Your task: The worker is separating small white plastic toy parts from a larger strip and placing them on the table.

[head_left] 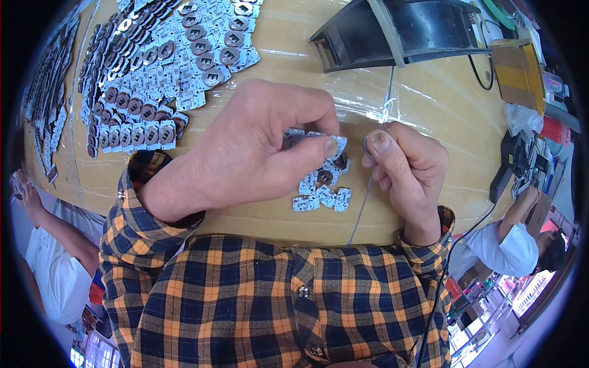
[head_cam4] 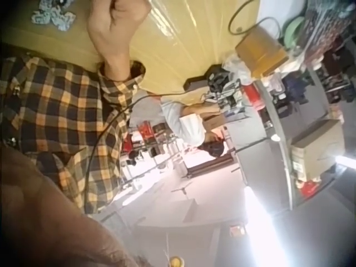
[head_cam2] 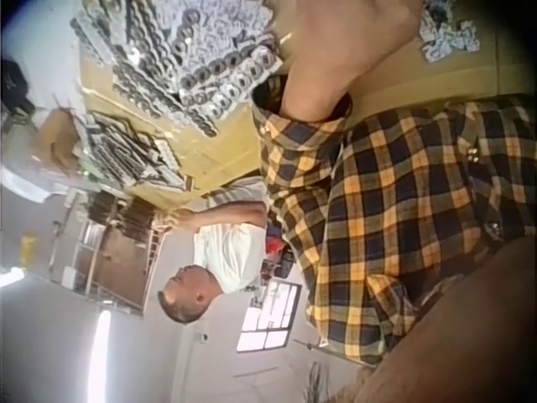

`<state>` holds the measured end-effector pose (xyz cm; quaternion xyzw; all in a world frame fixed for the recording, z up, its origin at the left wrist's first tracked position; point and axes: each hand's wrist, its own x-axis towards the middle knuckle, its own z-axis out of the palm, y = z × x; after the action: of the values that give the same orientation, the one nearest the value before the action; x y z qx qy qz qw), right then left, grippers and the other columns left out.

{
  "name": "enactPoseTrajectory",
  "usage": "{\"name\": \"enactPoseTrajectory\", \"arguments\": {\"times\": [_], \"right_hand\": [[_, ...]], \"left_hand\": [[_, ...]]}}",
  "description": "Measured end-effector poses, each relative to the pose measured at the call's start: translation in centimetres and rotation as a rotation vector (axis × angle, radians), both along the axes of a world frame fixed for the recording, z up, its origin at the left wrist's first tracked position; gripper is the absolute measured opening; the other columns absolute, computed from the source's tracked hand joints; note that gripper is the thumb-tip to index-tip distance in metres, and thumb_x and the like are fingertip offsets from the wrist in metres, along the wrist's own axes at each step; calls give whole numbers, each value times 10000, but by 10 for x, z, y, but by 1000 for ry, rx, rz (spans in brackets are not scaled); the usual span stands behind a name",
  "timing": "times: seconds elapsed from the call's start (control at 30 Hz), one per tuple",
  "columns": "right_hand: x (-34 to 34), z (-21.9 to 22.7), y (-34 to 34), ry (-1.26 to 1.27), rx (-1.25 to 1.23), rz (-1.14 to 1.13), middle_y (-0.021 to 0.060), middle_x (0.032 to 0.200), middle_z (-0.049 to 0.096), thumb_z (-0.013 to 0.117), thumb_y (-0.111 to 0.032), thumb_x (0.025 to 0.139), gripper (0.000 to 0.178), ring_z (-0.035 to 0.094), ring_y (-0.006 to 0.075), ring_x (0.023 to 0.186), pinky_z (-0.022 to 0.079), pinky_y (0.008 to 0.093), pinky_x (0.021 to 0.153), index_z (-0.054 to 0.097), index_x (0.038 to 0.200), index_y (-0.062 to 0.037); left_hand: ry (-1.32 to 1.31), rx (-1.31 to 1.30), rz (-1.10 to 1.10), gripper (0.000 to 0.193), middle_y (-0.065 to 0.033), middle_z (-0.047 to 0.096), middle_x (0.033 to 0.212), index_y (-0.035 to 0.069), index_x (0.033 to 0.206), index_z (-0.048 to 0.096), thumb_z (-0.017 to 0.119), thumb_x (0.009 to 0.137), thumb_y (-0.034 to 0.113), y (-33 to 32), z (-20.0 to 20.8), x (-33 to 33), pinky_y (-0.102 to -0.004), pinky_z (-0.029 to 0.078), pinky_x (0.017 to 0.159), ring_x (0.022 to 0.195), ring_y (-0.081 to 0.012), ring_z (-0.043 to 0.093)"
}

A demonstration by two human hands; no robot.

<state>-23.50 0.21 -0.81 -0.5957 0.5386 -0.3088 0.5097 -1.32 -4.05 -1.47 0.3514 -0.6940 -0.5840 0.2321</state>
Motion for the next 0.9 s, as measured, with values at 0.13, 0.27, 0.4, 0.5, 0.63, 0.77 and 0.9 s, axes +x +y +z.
{"name": "enactPoseTrajectory", "arguments": {"times": [0.13, 0.27, 0.4, 0.5, 0.63, 0.77, 0.9], "right_hand": [[2, -3, 1, -33, -70, 73, 25, 671, 599, 532, -196, 982, 311, 482, 37, 503, 352, 190, 457, 611, 760, 7], [2, -6, -3, 10, -193, 233, 23, 647, 588, 518, -183, 983, 318, 489, 53, 494, 357, 201, 458, 594, 743, 10], [-1, 2, -1, -25, -128, 180, 26, 637, 582, 516, -193, 982, 322, 490, 53, 491, 353, 205, 453, 591, 745, 11], [-4, 7, 0, -78, -14, 85, 30, 636, 578, 512, -198, 982, 325, 487, 52, 484, 347, 204, 446, 590, 747, 12], [-2, 2, -2, -66, -89, 150, 30, 632, 573, 512, -212, 981, 337, 482, 49, 478, 340, 198, 437, 585, 744, 16], [-4, 5, 0, -63, -68, 124, 31, 628, 569, 513, -218, 983, 344, 480, 49, 473, 341, 197, 431, 583, 741, 17], [0, 1, -2, -48, -162, 191, 31, 624, 566, 508, -214, 985, 348, 480, 53, 469, 337, 201, 428, 582, 738, 19]], "left_hand": [[246, 247, 89, 107, -34, 645, 744, -27, 905, 648, 646, 893, 79, 6, -6, -5, -196, 455, 554, 640, -62, 598], [254, 240, 52, 119, -34, 651, 761, -21, 939, 643, 646, 902, 92, 5, -7, -5, -183, 448, 548, 655, -66, 610], [305, 430, 29, 146, -41, 658, 778, -23, 957, 640, 642, 913, 116, 1, -3, -5, -174, 424, 516, 653, -56, 609], [369, 442, 35, 166, -46, 662, 784, -26, 959, 640, 648, 913, 134, 2, -1, -6, -173, 415, 504, 651, -54, 609], [360, 399, 19, 170, -46, 662, 784, -25, 957, 641, 653, 910, 138, 1, -1, -6, -172, 416, 503, 654, -54, 613], [346, 390, 15, 161, -43, 663, 786, -20, 955, 642, 651, 912, 135, 3, 0, -5, -169, 418, 510, 660, -55, 617], [317, 369, 18, 171, -43, 666, 787, -14, 956, 644, 656, 913, 152, 5, 0, -5, -168, 420, 515, 664, -53, 619]]}}
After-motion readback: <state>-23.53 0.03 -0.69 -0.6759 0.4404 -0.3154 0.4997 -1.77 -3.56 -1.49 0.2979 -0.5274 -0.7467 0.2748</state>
